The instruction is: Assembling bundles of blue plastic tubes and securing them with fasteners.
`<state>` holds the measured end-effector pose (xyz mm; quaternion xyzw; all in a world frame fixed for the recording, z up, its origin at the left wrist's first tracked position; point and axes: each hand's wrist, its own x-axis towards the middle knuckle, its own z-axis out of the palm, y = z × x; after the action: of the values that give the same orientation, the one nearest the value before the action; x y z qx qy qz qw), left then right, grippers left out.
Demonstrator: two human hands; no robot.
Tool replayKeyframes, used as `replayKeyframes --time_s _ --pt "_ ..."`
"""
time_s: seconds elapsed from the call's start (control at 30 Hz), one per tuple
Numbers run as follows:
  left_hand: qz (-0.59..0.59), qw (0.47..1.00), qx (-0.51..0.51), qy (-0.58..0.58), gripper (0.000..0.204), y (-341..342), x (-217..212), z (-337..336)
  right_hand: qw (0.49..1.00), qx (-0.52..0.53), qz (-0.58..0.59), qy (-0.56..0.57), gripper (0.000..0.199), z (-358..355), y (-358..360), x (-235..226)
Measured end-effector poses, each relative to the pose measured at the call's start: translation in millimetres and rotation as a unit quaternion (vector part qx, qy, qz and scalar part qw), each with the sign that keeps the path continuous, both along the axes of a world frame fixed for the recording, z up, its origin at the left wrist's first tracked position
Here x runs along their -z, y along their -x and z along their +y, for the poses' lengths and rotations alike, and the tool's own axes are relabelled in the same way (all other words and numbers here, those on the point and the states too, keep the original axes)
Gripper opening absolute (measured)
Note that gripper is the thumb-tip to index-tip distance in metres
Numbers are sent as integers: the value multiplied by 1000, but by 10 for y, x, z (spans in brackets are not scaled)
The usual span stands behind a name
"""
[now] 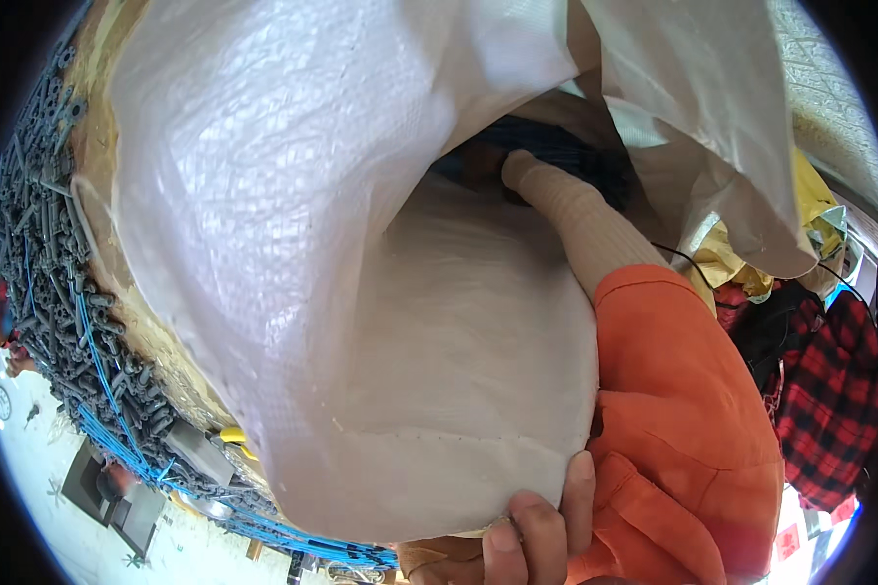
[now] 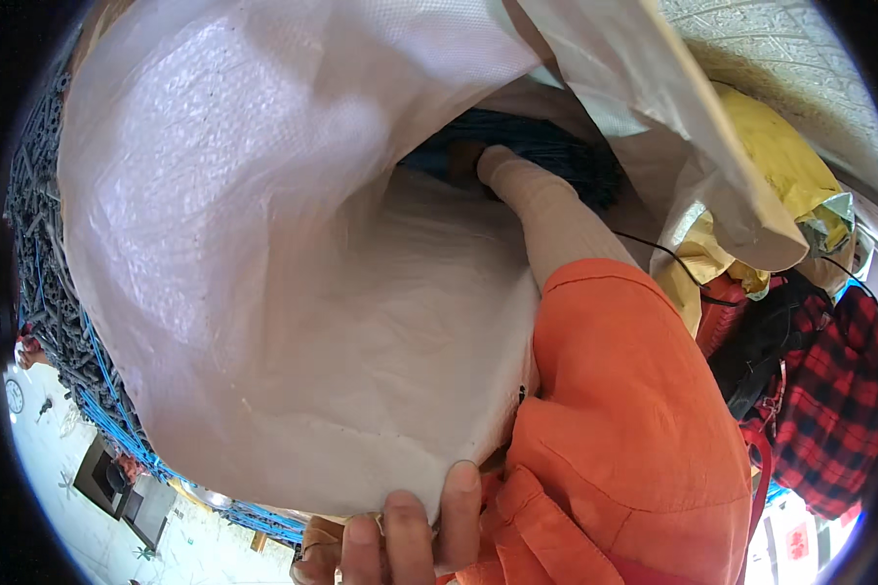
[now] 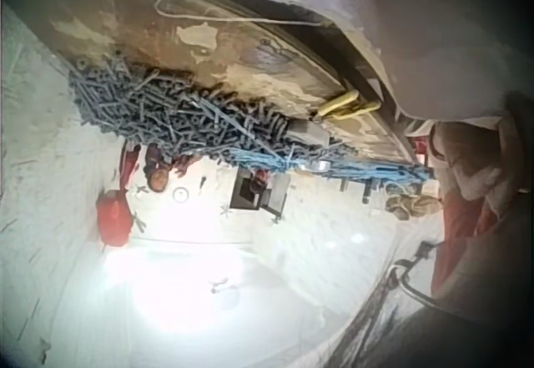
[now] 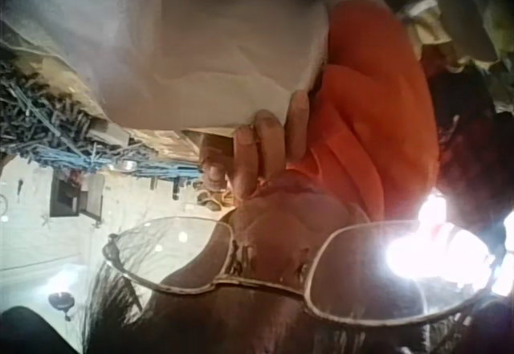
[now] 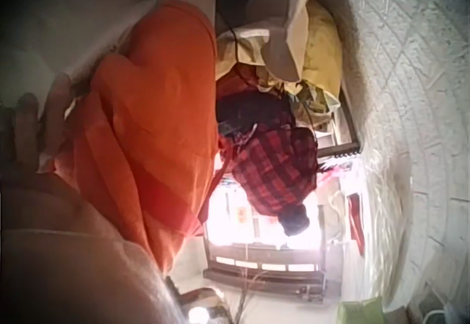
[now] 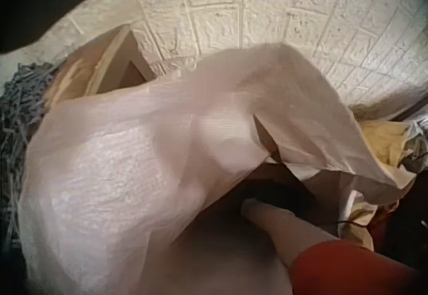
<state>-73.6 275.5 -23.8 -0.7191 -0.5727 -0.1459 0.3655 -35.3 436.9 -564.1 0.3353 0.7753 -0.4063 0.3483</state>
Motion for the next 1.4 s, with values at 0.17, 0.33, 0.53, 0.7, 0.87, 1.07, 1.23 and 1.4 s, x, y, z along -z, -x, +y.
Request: replayKeyframes --time_s 0.17,0.33,0.53,0.7,0.87,1.07,1.23,1.4 --pt "-66 996 -4 -67 17 -24 127 46 996 -29 44 -78 66 -52 9 193" --pt "-82 997 12 4 18 -15 8 -61 999 -36 11 11 65 -10 7 55" --pt "-80 984 -11 162 18 -17 -261 -150 997 8 45 58 55 -93 42 -207" --pt "-107 989 19 97 18 -47 -150 -52 998 -30 60 -14 59 28 -359 317" --pt "-76 992 12 104 20 -8 -149 -3 987 0 122 -106 66 -148 -155 272" --pt "40 911 356 204 18 524 -291 591 993 -65 96 37 71 210 1343 -665" --pt "4 934 292 207 21 277 -121 239 904 -162 396 15 70 -74 4233 -2941" --pt "-62 988 137 43 27 85 -11 121 800 -228 555 21 69 -666 4994 -4641"
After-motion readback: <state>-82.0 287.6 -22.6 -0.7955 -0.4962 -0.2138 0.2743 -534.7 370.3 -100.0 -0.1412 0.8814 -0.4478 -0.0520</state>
